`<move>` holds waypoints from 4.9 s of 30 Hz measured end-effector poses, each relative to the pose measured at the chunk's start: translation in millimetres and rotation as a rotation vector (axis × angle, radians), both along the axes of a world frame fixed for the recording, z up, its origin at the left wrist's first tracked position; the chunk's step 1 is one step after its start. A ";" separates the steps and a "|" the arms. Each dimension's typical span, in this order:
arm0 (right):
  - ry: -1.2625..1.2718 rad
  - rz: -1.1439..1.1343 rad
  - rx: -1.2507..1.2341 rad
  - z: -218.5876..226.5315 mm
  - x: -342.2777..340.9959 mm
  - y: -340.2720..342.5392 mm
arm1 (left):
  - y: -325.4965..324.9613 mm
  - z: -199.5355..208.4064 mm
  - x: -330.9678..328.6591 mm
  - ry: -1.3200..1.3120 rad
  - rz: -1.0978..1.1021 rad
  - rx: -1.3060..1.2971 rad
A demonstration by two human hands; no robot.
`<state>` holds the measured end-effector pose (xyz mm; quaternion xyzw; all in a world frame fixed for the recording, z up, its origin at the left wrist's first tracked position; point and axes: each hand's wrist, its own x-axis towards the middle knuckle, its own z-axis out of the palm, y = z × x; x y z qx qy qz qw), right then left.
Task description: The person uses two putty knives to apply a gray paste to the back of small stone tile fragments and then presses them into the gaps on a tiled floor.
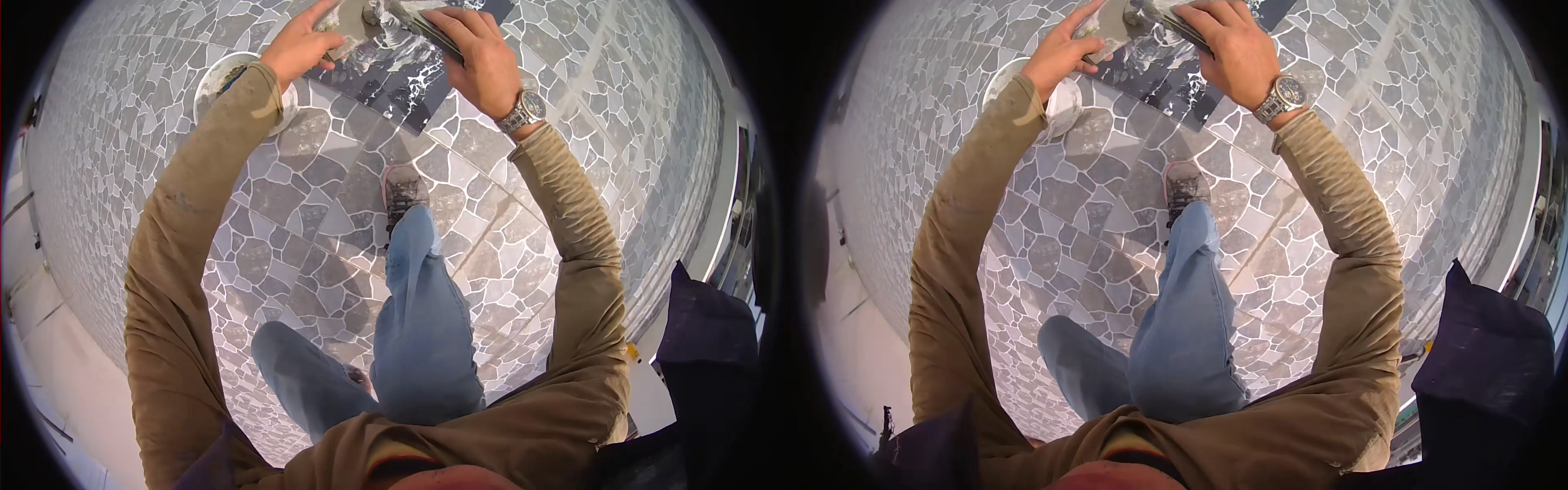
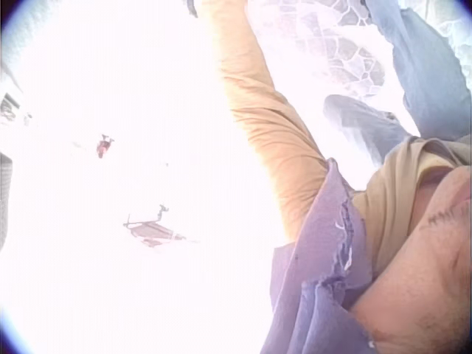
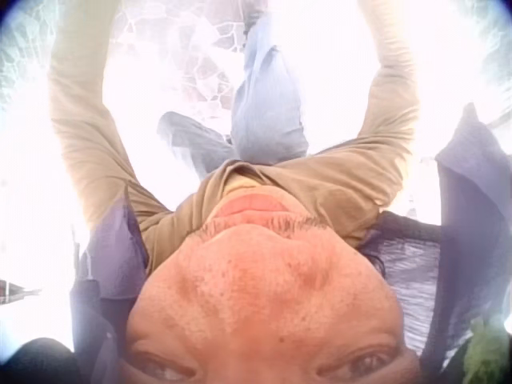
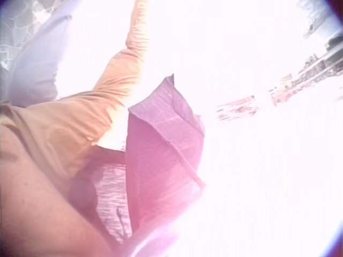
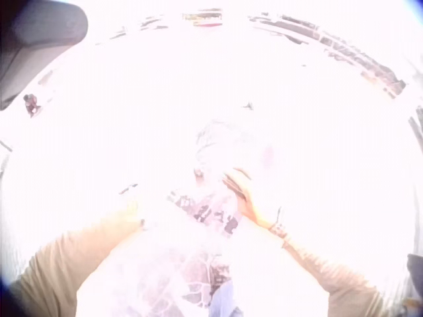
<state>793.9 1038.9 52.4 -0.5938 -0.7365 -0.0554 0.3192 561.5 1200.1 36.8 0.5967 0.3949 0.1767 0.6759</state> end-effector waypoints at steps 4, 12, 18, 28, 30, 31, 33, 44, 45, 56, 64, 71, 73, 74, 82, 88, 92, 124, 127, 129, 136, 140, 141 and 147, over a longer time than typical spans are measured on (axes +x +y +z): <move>-0.018 -0.040 -0.010 -20.1 50.2 70.6 | 76.9 -30.8 69.2 0.144 -0.128 0.144; -0.160 -0.078 0.075 -67.6 88.4 165.2 | 171.4 -60.3 127.7 0.347 -0.267 0.587; -0.317 -0.023 -0.094 -62.5 98.2 179.0 | 221.0 -49.8 122.4 0.440 -0.359 0.868; -0.245 -0.209 -0.385 -187.3 117.1 187.4 | 55.7 -101.4 44.7 0.359 -0.636 0.599; -0.268 -0.233 -0.413 -197.9 123.3 198.8 | 19.4 -95.9 30.2 0.435 -0.693 0.129; -0.297 -0.265 -0.435 -203.7 122.2 203.9 | 10.2 -107.2 21.3 0.448 -0.689 0.112; -0.352 -0.221 -0.501 -209.8 112.0 214.7 | -6.1 -135.6 3.1 0.452 -0.582 -0.054; -0.218 -0.382 -0.915 -194.6 109.8 204.8 | -33.0 -184.5 -53.3 0.333 -0.274 -0.162; -0.226 -0.434 -0.916 -194.2 98.3 195.8 | -34.8 -187.0 -53.6 0.363 -0.225 -0.218; -0.480 -0.124 -0.549 -225.4 125.2 221.0 | -16.3 -121.8 -45.0 0.380 -0.375 -0.290; -0.525 -0.026 -0.537 -188.2 111.3 219.7 | -61.3 -129.1 -128.0 0.405 -0.305 -0.368; -0.620 0.150 -0.314 -197.5 89.0 124.9 | -66.2 -171.8 -148.5 0.395 -0.077 -0.436; -0.695 0.177 -0.408 -204.7 99.2 129.6 | -67.9 -184.8 -145.9 0.359 -0.057 -0.462; -0.781 0.207 -0.487 -205.8 108.4 139.9 | -66.3 -192.3 -140.5 0.383 -0.081 -0.422; -0.754 0.109 -0.611 -204.2 91.5 161.0 | -50.3 -217.6 -124.1 0.368 -0.042 -0.361; -0.626 0.063 -0.454 -209.4 103.4 172.4 | -44.7 -197.9 -116.7 0.341 0.013 -0.399; -0.544 0.045 -0.582 -194.0 96.5 208.0 | -40.0 -193.1 -131.1 0.330 0.031 -0.353; -0.281 -0.166 -0.726 -201.1 154.1 193.2 | 9.1 -196.8 -175.7 0.291 -0.136 -0.388; 0.104 -0.546 -1.007 -199.8 115.7 168.3 | 0.0 -178.3 -182.3 0.243 -0.136 -0.408; 0.125 -0.692 -1.048 -210.4 89.8 155.3 | 2.7 -172.1 -175.2 0.210 -0.199 -0.423; 1.068 -0.555 -0.744 -225.9 91.4 223.8 | 16.9 -173.0 -122.1 0.175 -0.286 -0.413; 0.056 -0.276 -0.598 -236.3 90.4 213.2 | 16.3 -163.7 -104.8 0.173 -0.264 -0.399; -0.163 -0.168 -0.569 -240.7 86.8 205.5 | 15.9 -163.4 -108.3 0.173 -0.269 -0.413; -0.433 0.038 -0.715 -192.6 111.9 209.0 | 3.3 -149.0 -134.7 0.181 -0.158 -0.487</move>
